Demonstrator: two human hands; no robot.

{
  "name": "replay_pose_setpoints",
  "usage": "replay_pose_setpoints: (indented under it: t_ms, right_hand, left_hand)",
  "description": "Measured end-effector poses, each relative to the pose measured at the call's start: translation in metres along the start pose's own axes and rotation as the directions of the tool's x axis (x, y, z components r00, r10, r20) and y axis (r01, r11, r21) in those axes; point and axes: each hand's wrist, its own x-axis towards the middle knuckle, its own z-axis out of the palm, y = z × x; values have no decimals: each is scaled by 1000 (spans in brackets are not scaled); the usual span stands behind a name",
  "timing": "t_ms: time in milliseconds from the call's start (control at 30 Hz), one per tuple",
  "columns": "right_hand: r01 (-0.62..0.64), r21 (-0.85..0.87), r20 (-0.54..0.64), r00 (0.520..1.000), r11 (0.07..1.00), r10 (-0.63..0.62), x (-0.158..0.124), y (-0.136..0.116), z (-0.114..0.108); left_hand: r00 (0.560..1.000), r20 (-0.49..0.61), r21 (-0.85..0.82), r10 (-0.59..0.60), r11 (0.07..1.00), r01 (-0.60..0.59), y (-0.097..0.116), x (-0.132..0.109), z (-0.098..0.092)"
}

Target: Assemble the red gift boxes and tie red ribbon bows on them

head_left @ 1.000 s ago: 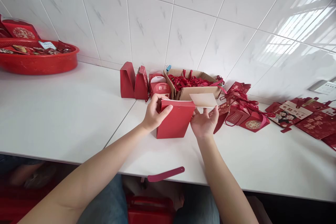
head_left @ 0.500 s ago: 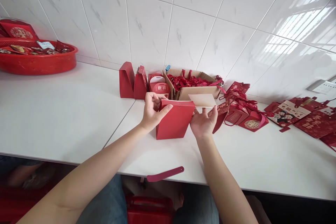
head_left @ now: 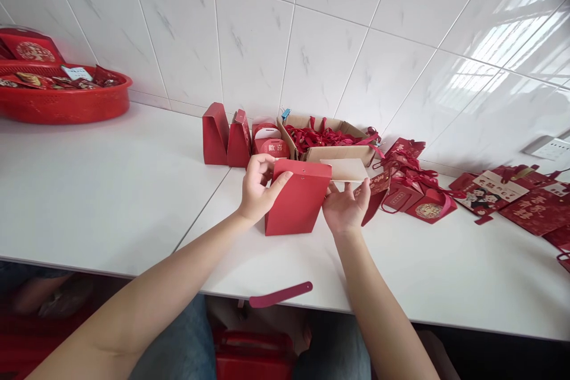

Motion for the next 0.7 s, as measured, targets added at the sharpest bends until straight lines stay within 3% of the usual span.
replay_pose_setpoints:
  t_ms: [167, 267, 367, 467, 567, 700]
  right_hand:
    - [161, -83, -12, 987, 983, -162, -1, -2, 5]
    - [337, -185, 30, 941, 923, -338, -3, -5, 9]
    - [545, -311, 102, 834, 779, -542, -8, -8, 12]
    - [686, -472, 193, 694, 554, -694, -17, -9, 14]
    - [714, -569, 269, 630, 407, -729, -26, -7, 15]
    - [775, -575, 392, 543, 263, -743, -32, 3, 16]
  left_hand:
    - [997, 80, 101, 6, 995, -14, 4, 1, -1]
    - [993, 103, 168, 62, 983, -79, 5, 0, -1]
    - [987, 91, 176, 132, 973, -146, 5, -2, 1]
    - [988, 120, 117, 97, 987, -111, 6, -6, 4]
    - [992, 111, 113, 63, 991, -75, 8, -9, 5]
    - [993, 99, 132, 71, 988, -84, 9, -10, 5]
